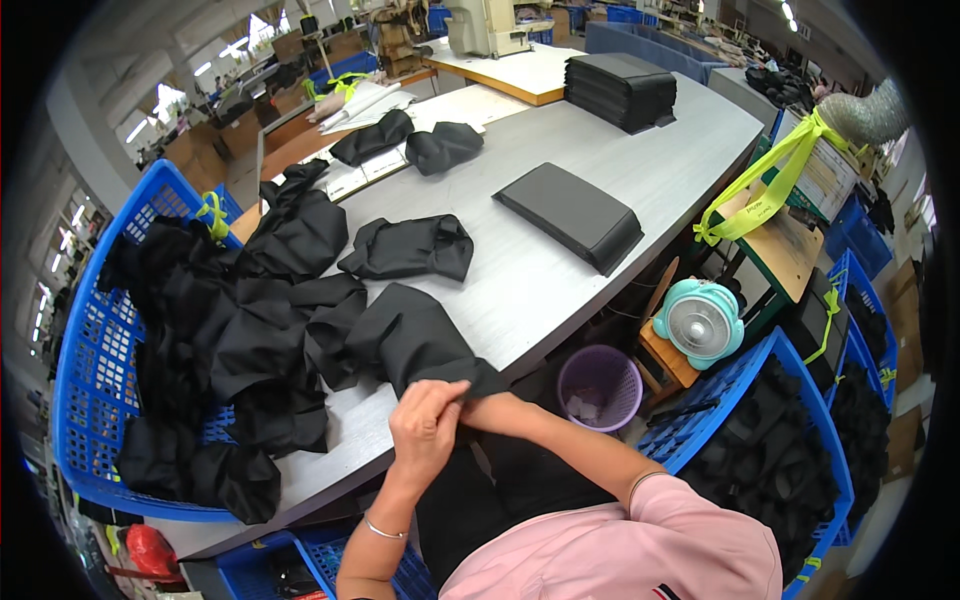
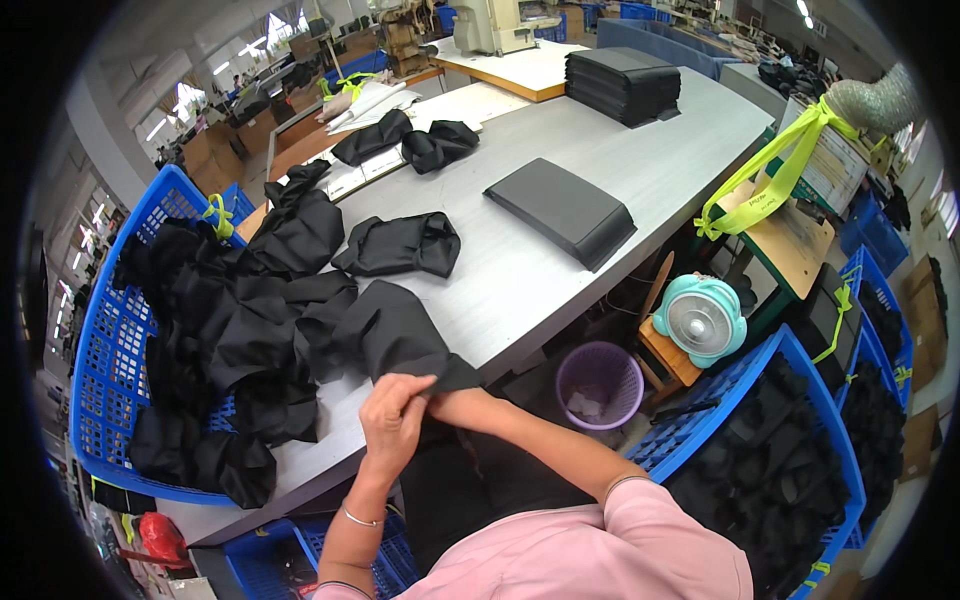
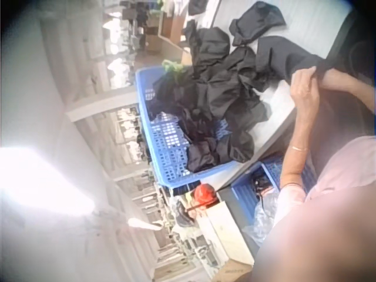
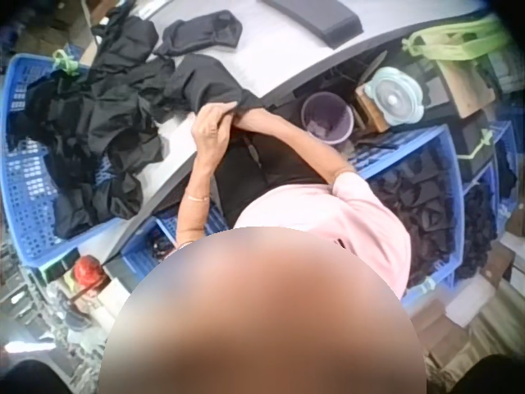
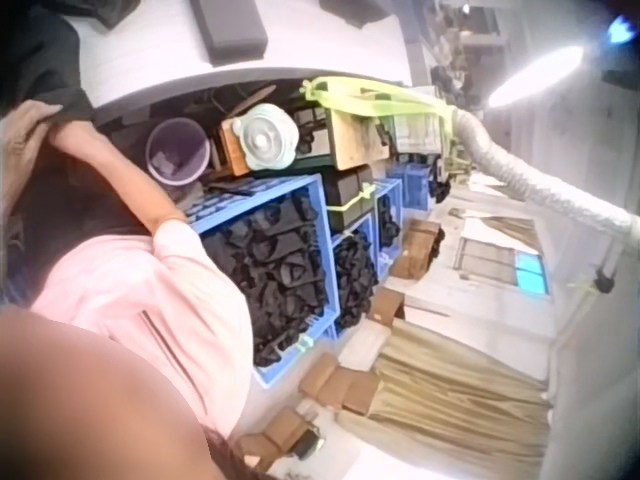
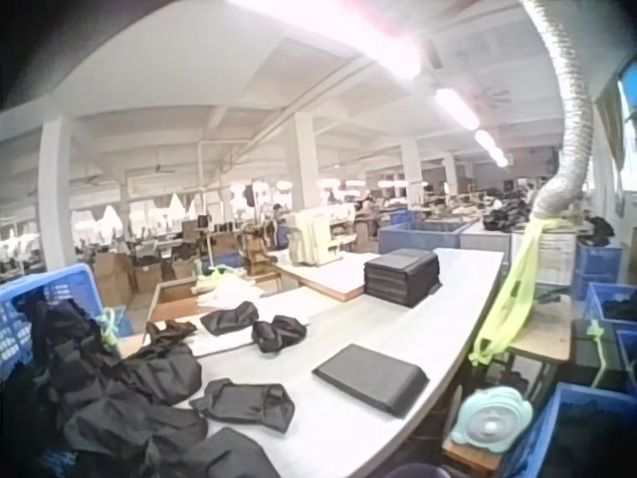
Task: The recorder is folding and fitting black fabric components together to assemble protective sleeves or covers.
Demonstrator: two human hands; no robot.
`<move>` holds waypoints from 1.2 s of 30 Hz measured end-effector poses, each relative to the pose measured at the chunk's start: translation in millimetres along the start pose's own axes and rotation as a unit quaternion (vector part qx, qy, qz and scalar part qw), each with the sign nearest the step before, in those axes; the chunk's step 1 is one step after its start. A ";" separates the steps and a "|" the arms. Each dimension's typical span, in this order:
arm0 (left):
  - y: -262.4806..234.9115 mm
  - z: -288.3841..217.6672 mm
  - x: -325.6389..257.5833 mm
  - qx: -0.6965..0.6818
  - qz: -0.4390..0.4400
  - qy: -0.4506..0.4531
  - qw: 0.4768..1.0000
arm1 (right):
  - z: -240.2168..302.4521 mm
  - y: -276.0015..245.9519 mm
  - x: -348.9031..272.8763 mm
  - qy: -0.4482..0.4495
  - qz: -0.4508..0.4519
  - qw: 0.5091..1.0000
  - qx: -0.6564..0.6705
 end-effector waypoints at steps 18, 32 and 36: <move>18.4 -22.7 -50.4 -0.201 -0.064 -0.161 0.964 | -38.3 -15.1 33.7 0.238 -0.439 0.632 0.592; -41.6 247.5 41.4 -0.226 -0.311 -0.292 0.876 | 69.6 13.8 -61.5 0.203 -0.130 0.905 0.352; -100.0 235.4 31.5 -0.325 -0.306 -0.288 0.847 | 50.9 8.6 -102.0 0.203 -0.167 0.879 0.397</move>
Point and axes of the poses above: each hand's wrist, its own x-axis towards the middle knuckle, its own y-axis out of the palm, z = x × y, the point moved 6 cm from there along x, towards the middle knuckle, and after that the axes turned 13 degrees about -y, right-handed, at the moved point
